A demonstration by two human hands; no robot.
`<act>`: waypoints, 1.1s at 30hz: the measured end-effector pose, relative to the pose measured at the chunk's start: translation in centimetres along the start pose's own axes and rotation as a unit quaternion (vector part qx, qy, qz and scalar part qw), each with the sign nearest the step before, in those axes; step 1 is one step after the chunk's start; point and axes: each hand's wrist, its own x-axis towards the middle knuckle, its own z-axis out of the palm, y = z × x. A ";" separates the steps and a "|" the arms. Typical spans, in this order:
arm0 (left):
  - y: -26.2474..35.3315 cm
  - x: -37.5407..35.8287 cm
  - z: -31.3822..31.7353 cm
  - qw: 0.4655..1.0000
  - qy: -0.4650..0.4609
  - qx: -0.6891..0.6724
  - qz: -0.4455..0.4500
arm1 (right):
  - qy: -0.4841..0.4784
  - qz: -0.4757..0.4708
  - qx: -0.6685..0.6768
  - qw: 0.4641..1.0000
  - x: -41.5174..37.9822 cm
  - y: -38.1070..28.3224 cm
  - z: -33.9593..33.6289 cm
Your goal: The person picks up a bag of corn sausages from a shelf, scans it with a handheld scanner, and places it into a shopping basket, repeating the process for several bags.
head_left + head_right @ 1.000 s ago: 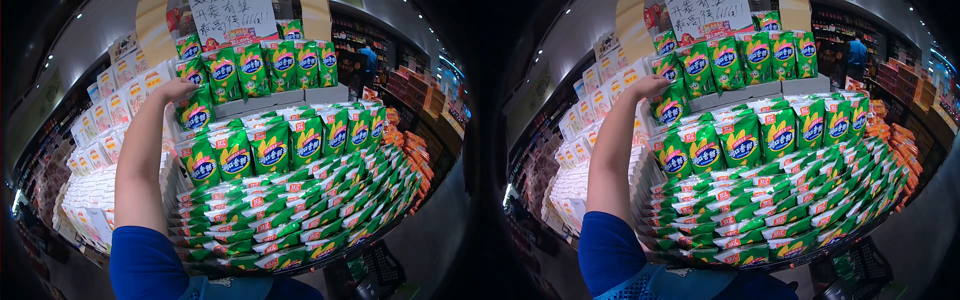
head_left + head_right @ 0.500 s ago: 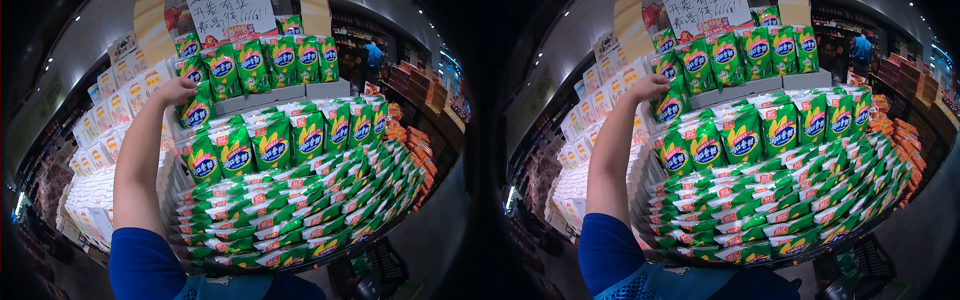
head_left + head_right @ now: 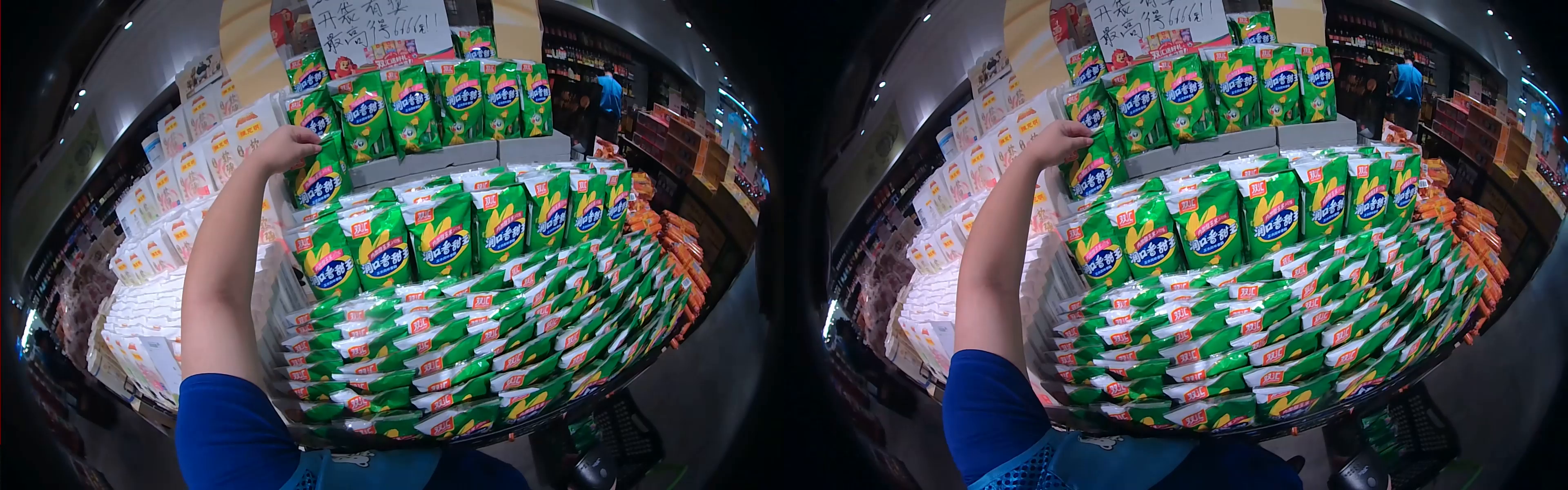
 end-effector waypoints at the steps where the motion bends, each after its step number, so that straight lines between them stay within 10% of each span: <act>1: 0.0 0.1 0.0 1.000 0.004 0.003 0.006 | -0.010 -0.013 -0.001 1.000 0.1 0.0 0.0; 21: -0.9 2.1 -0.2 0.994 -0.034 0.095 0.046 | -0.021 -0.022 0.009 0.999 -0.1 0.2 0.2; 33: -2.5 -1.9 -6.2 0.983 0.174 -0.007 0.049 | 0.014 0.011 0.015 1.000 0.2 0.2 0.2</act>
